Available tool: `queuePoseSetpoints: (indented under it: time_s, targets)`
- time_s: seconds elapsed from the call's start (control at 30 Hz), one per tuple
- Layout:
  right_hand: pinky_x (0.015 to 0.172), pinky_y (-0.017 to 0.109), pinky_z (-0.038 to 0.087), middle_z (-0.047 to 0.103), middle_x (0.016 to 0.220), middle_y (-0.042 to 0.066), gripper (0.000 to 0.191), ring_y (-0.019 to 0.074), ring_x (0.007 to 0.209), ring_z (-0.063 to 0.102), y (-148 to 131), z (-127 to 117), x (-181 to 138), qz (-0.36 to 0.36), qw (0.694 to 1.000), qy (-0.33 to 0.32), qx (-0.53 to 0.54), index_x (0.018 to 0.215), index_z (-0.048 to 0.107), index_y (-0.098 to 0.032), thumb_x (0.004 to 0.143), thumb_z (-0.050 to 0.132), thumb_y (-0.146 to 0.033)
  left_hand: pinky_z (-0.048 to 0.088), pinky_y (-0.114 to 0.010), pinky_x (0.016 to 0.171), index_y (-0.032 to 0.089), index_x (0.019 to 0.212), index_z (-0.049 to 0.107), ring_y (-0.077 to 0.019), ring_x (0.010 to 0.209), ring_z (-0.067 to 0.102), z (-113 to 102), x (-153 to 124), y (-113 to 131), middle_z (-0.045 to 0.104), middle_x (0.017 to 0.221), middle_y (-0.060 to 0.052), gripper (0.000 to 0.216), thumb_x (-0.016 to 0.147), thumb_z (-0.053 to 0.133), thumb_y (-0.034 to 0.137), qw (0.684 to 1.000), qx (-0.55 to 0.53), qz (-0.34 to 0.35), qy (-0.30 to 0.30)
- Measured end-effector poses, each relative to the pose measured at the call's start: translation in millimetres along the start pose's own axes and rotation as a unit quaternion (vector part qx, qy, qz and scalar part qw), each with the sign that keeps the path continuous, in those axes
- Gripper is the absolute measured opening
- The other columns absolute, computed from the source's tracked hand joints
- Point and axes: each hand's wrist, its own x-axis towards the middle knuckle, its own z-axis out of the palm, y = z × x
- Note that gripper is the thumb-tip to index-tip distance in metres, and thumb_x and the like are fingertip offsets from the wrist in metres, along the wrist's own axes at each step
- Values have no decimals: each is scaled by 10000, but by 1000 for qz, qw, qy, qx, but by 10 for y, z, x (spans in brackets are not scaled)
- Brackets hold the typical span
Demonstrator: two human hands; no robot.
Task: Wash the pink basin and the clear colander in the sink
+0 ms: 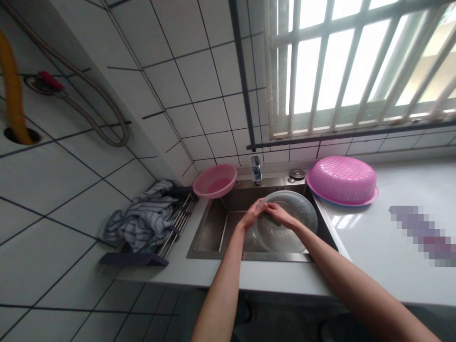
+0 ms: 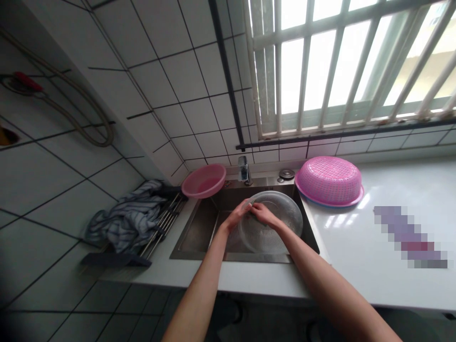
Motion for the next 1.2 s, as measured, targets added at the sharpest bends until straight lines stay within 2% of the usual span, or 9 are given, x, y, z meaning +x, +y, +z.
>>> queuePoseSetpoints:
  time_s: [0.07,0.13,0.3,0.37,0.63,0.7,0.9,1.1,1.2]
  targets:
    - [870,379,524,756,960,95,220,256,885,656,11,103,-24,2,998,-65,14,886,729,-192,880,642,-394,373,-474,1206,200,1348,667,-325,1335,578,-16,11,-21,677,1395,-119,650,875,738,640,1000,12,7,-1]
    - [873,383,528,761,957,100,213,255,879,659,27,117,-14,8,999,-50,0,883,736,-185,884,633,-371,360,-483,1218,202,1344,676,-331,1346,574,-22,18,-27,679,1397,-120,653,865,749,639,1000,12,5,0]
    - [850,371,512,751,926,104,322,251,860,649,64,-147,84,17,983,172,-69,879,707,-180,925,506,-428,380,-468,1203,215,1421,629,-327,1383,545,-1,7,2,626,1486,-121,672,892,743,613,1000,-10,5,10]
    - [810,361,506,738,891,98,341,246,823,637,76,-205,100,23,977,197,-76,847,683,-183,920,492,-456,430,-471,1153,226,1466,592,-327,1344,573,7,-4,5,633,1476,-122,704,902,726,625,999,-26,-19,9]
    - [817,365,521,762,925,95,336,245,821,657,99,78,15,-9,998,-63,-16,899,737,-181,897,607,-491,335,-478,1243,195,1380,659,-319,1388,545,-15,2,-36,650,1453,-124,633,906,724,609,1000,-6,8,-12]
    - [810,360,512,756,910,93,332,242,812,647,94,24,31,-10,999,-23,-37,868,723,-186,897,590,-489,332,-489,1245,190,1382,656,-329,1398,536,-11,9,-27,645,1459,-132,652,897,731,618,1000,-9,3,-10]
    - [755,338,476,702,815,83,368,228,763,591,55,-305,114,38,965,251,-67,785,637,-194,896,496,-516,434,-523,1165,232,1505,548,-347,1356,570,30,2,2,616,1482,-146,765,891,726,652,998,-48,-44,15]
    - [812,339,503,749,926,76,413,240,873,643,6,-3,14,-4,1000,-11,28,920,730,-177,883,616,-572,358,-497,1236,230,1427,621,-327,1402,539,-17,-3,-27,624,1483,-121,695,892,713,664,1000,7,-12,18]
    - [810,332,499,747,928,70,426,228,862,636,0,33,11,-7,999,-9,33,911,731,-175,876,626,-587,320,-491,1260,223,1386,646,-326,1419,523,-36,20,-38,632,1471,-118,685,878,720,677,999,26,0,26]
